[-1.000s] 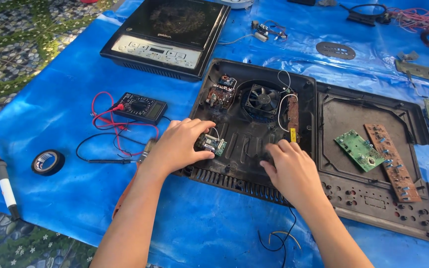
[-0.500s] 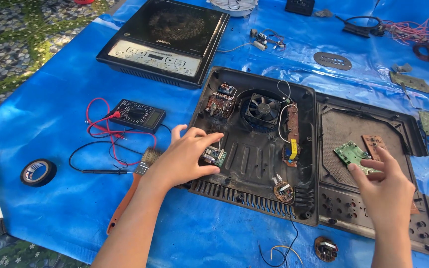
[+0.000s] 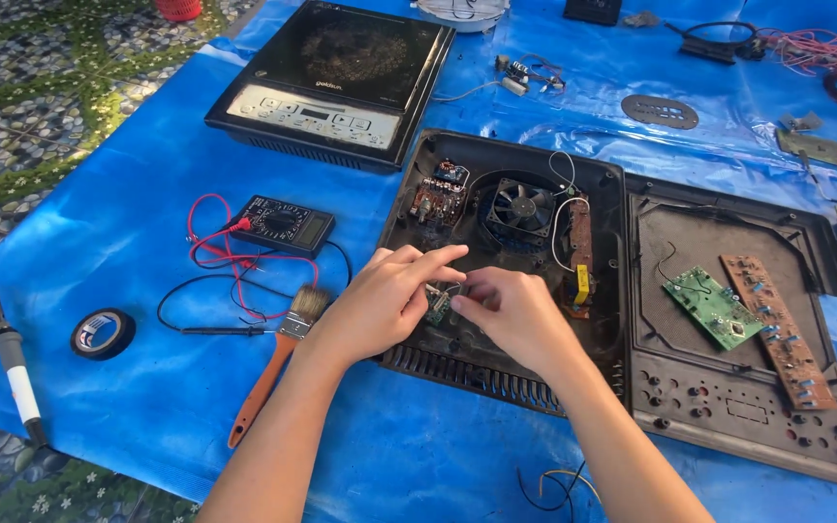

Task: The person disassembles an electronic device on a blue tarp, removing circuit boards and wires. They use a screwdriver to unscrew components and a multimeter to test connections on a small circuit board. The person handles various electronic parts, including a fan and a transformer, while working on the device.

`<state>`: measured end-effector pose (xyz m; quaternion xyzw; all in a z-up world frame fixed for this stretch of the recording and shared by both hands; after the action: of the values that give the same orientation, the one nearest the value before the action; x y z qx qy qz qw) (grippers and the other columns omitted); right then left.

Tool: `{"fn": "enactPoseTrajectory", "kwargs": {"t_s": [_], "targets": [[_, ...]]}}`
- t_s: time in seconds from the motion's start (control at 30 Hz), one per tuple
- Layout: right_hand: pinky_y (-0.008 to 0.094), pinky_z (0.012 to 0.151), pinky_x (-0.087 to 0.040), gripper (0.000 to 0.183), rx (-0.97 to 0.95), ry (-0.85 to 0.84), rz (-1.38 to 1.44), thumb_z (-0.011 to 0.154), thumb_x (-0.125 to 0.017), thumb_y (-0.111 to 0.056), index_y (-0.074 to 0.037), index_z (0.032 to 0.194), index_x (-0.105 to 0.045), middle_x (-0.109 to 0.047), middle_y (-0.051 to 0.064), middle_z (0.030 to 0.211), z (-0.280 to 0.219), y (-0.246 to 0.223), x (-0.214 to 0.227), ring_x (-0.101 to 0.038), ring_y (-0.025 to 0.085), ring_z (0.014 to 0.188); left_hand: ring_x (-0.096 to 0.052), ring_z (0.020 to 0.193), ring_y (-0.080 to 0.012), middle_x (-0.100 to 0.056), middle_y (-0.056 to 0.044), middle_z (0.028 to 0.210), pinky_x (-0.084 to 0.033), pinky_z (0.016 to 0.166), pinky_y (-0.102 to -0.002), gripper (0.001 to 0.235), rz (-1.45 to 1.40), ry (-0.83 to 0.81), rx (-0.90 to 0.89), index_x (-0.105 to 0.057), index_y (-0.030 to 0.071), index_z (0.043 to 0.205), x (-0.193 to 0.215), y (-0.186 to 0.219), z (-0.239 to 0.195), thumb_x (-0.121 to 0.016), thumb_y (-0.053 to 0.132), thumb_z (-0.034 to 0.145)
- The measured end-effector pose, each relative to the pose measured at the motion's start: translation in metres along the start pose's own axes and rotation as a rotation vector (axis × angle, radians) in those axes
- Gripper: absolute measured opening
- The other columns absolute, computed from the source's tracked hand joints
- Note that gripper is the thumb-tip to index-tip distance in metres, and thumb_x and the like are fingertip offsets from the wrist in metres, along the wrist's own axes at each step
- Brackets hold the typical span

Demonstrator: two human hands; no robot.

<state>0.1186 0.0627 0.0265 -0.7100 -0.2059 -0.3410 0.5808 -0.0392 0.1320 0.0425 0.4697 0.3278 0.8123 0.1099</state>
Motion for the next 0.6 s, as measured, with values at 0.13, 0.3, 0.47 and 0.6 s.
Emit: {"fn": "enactPoseTrajectory", "kwargs": {"t_s": [0.13, 0.3, 0.47, 0.6], "targets": [[0.027, 0.059, -0.058, 0.018, -0.012, 0.051, 0.032, 0.093, -0.069, -0.012, -0.004, 0.106, -0.079, -0.079, 0.012, 0.083, 0.012, 0.013, -0.012, -0.075, 0.02, 0.064, -0.065, 0.104, -0.0296, -0.077, -0.013, 0.114, -0.048, 0.092, -0.044, 0.062, 0.024, 0.043, -0.012, -0.049, 0.008, 0.152, 0.002, -0.008, -0.002, -0.049, -0.007, 0.092], [0.032, 0.064, -0.06, 0.014, 0.001, 0.076, 0.039, 0.096, -0.067, -0.011, -0.003, 0.099, -0.078, -0.078, 0.016, 0.083, 0.01, 0.009, -0.012, -0.075, 0.025, 0.069, -0.062, 0.117, -0.0307, -0.074, -0.011, 0.117, -0.041, 0.105, -0.052, 0.066, 0.247, -0.009, 0.086, -0.062, 0.012, 0.138, -0.016, -0.043, -0.003, -0.079, 0.044, 0.083], [0.034, 0.062, -0.058, 0.014, -0.019, 0.142, 0.023, 0.096, -0.067, -0.014, -0.004, 0.096, -0.076, -0.077, 0.015, 0.081, 0.016, 0.019, -0.016, -0.074, 0.028, 0.07, -0.063, 0.108, -0.0231, -0.073, -0.003, 0.1, -0.035, 0.109, -0.048, 0.044, 0.309, -0.006, 0.153, -0.077, 0.016, 0.105, -0.035, -0.06, 0.001, -0.088, 0.045, 0.074], [0.03, 0.06, -0.055, 0.017, -0.091, 0.24, 0.068, 0.097, -0.064, -0.018, -0.004, 0.095, -0.075, -0.074, 0.011, 0.075, 0.018, 0.03, -0.001, -0.072, 0.02, 0.065, -0.063, 0.107, -0.0215, -0.072, 0.0, 0.098, -0.034, 0.11, -0.046, 0.041, 0.291, 0.011, 0.21, -0.079, 0.017, 0.099, -0.037, -0.062, 0.003, -0.09, 0.045, 0.071]]}}
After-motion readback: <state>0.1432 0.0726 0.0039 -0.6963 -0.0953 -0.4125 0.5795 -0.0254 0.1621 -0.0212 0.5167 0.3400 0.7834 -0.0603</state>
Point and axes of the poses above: each hand's wrist, its own z-axis towards the middle knuckle, its own x-axis out of the back of the hand, y = z × x, the point moved 4 cm from there along z, towards the middle knuckle
